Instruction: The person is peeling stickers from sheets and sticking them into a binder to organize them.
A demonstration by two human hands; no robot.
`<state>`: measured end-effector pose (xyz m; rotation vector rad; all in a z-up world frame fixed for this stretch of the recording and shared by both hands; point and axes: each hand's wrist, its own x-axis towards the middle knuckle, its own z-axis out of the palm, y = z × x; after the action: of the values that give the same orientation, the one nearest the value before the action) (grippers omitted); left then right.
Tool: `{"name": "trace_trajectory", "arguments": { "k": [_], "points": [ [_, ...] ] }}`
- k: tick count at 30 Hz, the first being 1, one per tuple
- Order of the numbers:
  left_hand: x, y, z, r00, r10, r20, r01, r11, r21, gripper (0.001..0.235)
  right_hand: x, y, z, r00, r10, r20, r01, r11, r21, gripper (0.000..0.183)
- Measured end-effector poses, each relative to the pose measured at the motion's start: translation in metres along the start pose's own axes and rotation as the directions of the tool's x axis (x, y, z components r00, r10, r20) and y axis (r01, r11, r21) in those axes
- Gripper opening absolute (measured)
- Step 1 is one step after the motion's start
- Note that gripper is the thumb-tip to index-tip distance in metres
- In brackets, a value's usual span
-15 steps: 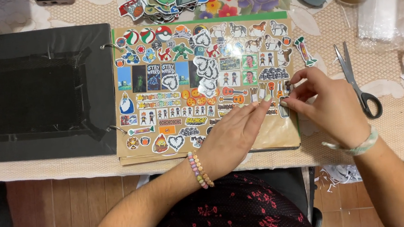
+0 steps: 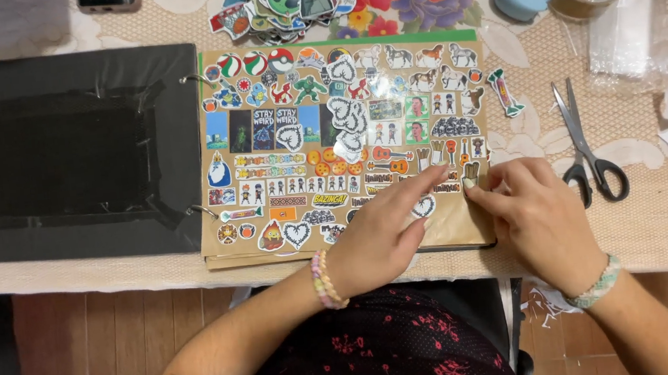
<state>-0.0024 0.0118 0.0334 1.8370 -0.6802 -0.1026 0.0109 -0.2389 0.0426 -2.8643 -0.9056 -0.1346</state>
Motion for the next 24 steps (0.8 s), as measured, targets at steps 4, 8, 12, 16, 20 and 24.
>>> {"name": "trace_trajectory", "arguments": {
  "k": [4,8,12,16,20,24],
  "points": [
    [-0.002,0.005,-0.017,0.993,-0.112,0.044,0.115,0.769,-0.629,0.061,0.012,-0.013,-0.032,0.991,-0.096,-0.090,0.088,0.993,-0.080,0.028],
    [-0.013,0.016,-0.026,0.981,-0.151,0.122,0.189,0.602,-0.776,0.060,0.020,-0.036,-0.057,0.787,-0.253,-0.563,0.231,0.967,-0.110,0.010],
    [-0.022,0.025,-0.032,0.984,-0.135,0.117,0.176,0.605,-0.776,0.059,0.033,-0.045,-0.060,0.753,-0.405,-0.519,0.324,0.914,-0.245,0.022],
    [-0.027,0.023,-0.034,0.981,-0.152,0.116,0.190,0.686,-0.703,0.060,0.038,-0.046,-0.055,0.742,-0.445,-0.501,0.356,0.895,-0.268,0.022],
    [-0.028,0.025,-0.035,0.982,-0.167,0.088,0.187,0.794,-0.579,0.055,0.042,-0.044,-0.050,0.771,-0.437,-0.463,0.359,0.899,-0.252,0.021],
    [-0.025,0.030,-0.040,0.982,-0.183,0.043,0.185,0.903,-0.389,0.054,0.050,-0.042,-0.045,0.787,-0.422,-0.450,0.367,0.907,-0.208,0.019]
  ]
}}
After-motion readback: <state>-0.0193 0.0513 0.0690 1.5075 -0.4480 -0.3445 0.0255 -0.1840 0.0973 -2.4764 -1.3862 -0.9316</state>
